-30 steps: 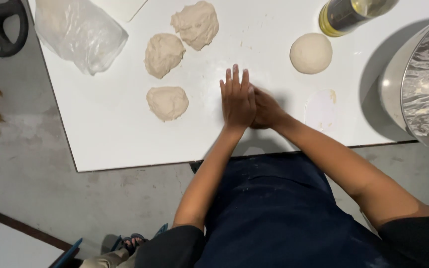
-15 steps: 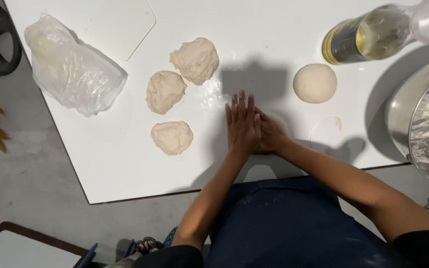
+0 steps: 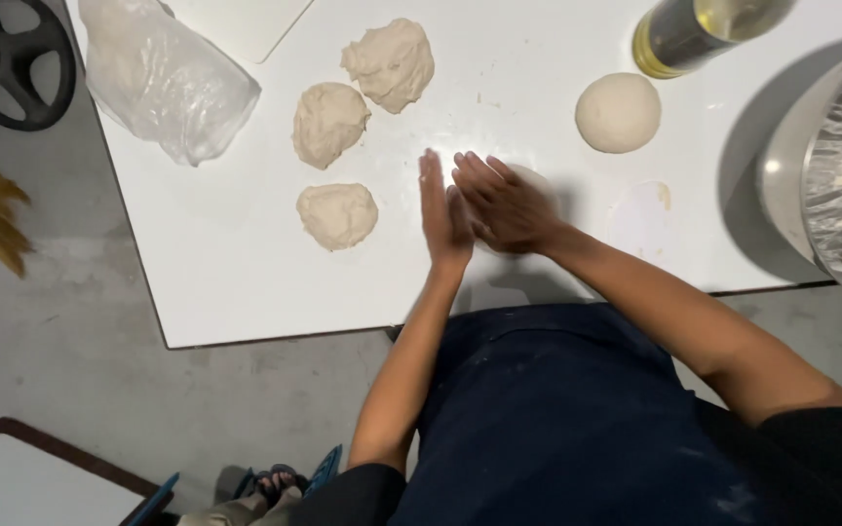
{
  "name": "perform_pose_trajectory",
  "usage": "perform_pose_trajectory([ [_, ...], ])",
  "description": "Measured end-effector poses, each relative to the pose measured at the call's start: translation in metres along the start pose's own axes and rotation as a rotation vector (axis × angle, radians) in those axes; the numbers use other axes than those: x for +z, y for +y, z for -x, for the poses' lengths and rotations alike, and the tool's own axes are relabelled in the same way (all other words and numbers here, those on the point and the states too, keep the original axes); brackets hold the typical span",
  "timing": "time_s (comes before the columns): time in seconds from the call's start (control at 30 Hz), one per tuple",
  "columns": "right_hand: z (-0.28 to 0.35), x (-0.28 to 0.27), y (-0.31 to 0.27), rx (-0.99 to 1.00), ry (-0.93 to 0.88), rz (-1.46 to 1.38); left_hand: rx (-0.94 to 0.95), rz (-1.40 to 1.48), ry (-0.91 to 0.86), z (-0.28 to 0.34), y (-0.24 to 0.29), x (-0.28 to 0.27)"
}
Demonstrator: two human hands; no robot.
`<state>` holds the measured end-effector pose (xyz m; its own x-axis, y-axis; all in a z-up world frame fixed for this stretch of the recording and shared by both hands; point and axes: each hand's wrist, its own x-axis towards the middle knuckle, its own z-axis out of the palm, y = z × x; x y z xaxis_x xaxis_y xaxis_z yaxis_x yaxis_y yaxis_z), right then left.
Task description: Manually shape dough into balls and flatten them on a work surface.
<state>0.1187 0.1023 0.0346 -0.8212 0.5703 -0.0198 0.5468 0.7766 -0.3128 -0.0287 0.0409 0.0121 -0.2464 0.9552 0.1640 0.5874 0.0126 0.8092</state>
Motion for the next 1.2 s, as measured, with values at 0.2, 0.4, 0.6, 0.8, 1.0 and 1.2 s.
perform_pose_trajectory([
  [0.2,0.007,0.012,-0.002,0.061,0.119,-0.432,0.112,0.072,-0.149,0.035,0.007,-0.003],
  [0.4,0.017,0.018,-0.012,0.079,0.579,-1.122,0.244,-0.317,-0.309,0.038,0.007,-0.004],
  [0.6,0.022,-0.009,-0.029,0.213,0.585,-0.894,0.268,-0.46,-0.347,0.037,0.005,-0.007],
  [0.8,0.027,-0.076,-0.026,0.411,0.514,-0.517,0.244,-0.327,-0.335,0.036,0.004,-0.013],
  [1.0,0.073,-0.006,0.016,0.229,0.227,-0.136,0.445,-0.335,-0.234,0.017,0.053,0.007],
  [1.2,0.104,-0.028,0.016,0.512,0.465,-0.362,0.381,-0.477,-0.271,0.027,0.043,0.05],
])
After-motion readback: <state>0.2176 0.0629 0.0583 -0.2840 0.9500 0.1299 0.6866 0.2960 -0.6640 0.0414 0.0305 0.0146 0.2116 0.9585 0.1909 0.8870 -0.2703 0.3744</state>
